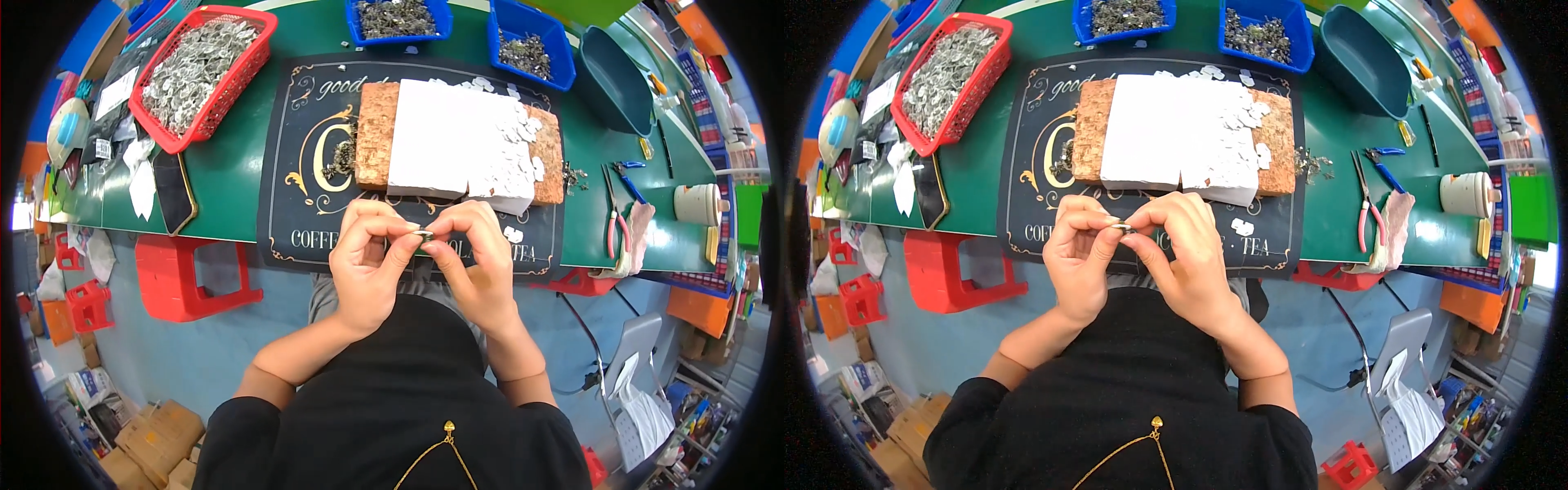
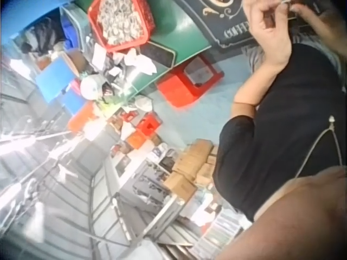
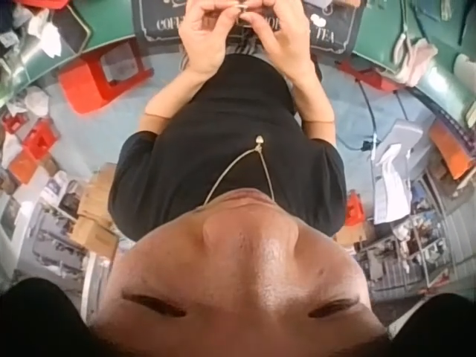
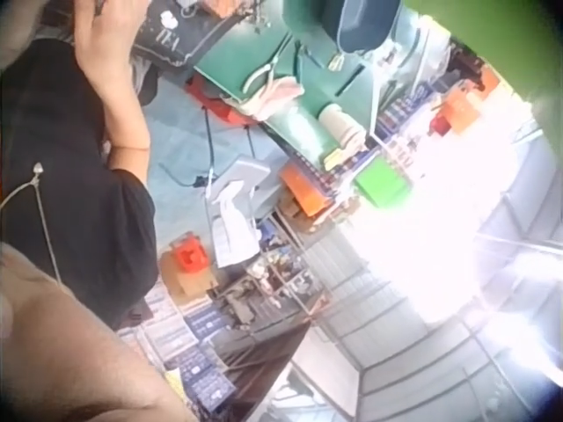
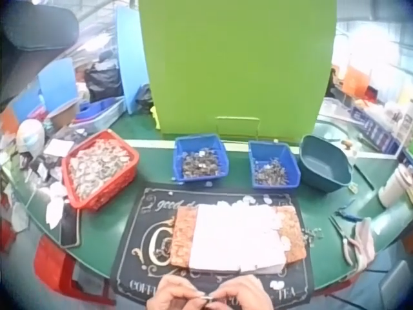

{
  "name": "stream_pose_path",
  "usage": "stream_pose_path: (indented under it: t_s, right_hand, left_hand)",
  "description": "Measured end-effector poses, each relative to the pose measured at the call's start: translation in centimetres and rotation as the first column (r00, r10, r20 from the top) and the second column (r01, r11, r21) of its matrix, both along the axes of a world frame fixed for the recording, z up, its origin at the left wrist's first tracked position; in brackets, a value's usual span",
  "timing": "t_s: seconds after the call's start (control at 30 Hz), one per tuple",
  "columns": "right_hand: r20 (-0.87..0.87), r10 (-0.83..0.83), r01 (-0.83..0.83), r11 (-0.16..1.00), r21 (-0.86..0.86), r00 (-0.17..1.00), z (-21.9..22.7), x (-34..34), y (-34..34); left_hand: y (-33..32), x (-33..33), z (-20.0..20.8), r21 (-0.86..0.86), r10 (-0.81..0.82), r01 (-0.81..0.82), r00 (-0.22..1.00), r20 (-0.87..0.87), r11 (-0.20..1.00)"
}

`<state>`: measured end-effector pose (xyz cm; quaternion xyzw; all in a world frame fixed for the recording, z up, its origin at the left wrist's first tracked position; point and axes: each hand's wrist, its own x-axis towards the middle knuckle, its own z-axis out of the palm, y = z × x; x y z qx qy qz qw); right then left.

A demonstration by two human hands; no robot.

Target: Assembling small components onto a rectangular board at a workbench.

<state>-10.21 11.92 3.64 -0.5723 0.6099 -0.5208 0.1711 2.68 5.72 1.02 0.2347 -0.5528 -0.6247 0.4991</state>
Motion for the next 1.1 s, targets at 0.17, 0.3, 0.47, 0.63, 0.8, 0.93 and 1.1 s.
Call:
stream_pose_path:
  t_s: [0.17, 0.3, 0.47, 0.63, 0.8, 0.93, 1.1]
  right_hand:
    - [-0.305, -0.026, 0.055, 0.995, 0.085, 0.952, 1.0, -0.3, -0.9]
    - [-0.646, -0.056, 0.136, 0.988, 0.075, 0.762, 1.4, -0.5, -2.2]
    - [-0.618, -0.058, 0.089, 0.996, 0.019, 0.784, 0.7, -0.5, -3.0]
    - [-0.589, -0.120, 0.092, 0.993, -0.078, 0.799, 0.2, -0.5, -3.6]
    - [-0.545, -0.119, 0.092, 0.993, -0.077, 0.830, 0.2, -0.9, -4.0]
    - [-0.563, -0.096, 0.076, 0.995, -0.059, 0.821, 0.8, -1.0, -4.0]
    - [-0.333, -0.059, 0.015, 0.991, -0.134, 0.941, 1.5, -0.2, -2.2]
  left_hand:
    - [-2.9, 1.7, -0.4, -0.686, 0.309, 0.031, 0.877, 0.367, 0.726]
    - [-5.0, 0.6, 1.2, -0.799, 0.461, 0.129, 0.758, 0.462, 0.588]
    - [-6.0, -0.6, 0.2, -0.790, 0.474, 0.131, 0.737, 0.482, 0.599]
    - [-6.4, -0.6, -0.3, -0.833, 0.503, 0.101, 0.755, 0.420, 0.544]
    - [-6.5, -0.4, 0.6, -0.832, 0.501, 0.106, 0.754, 0.424, 0.545]
    - [-9.9, 1.5, 2.3, -0.381, -0.041, 0.239, 0.887, 0.460, 0.893]
    - [-16.3, 1.8, 1.7, -0.680, 0.356, 0.267, 0.691, 0.629, 0.683]
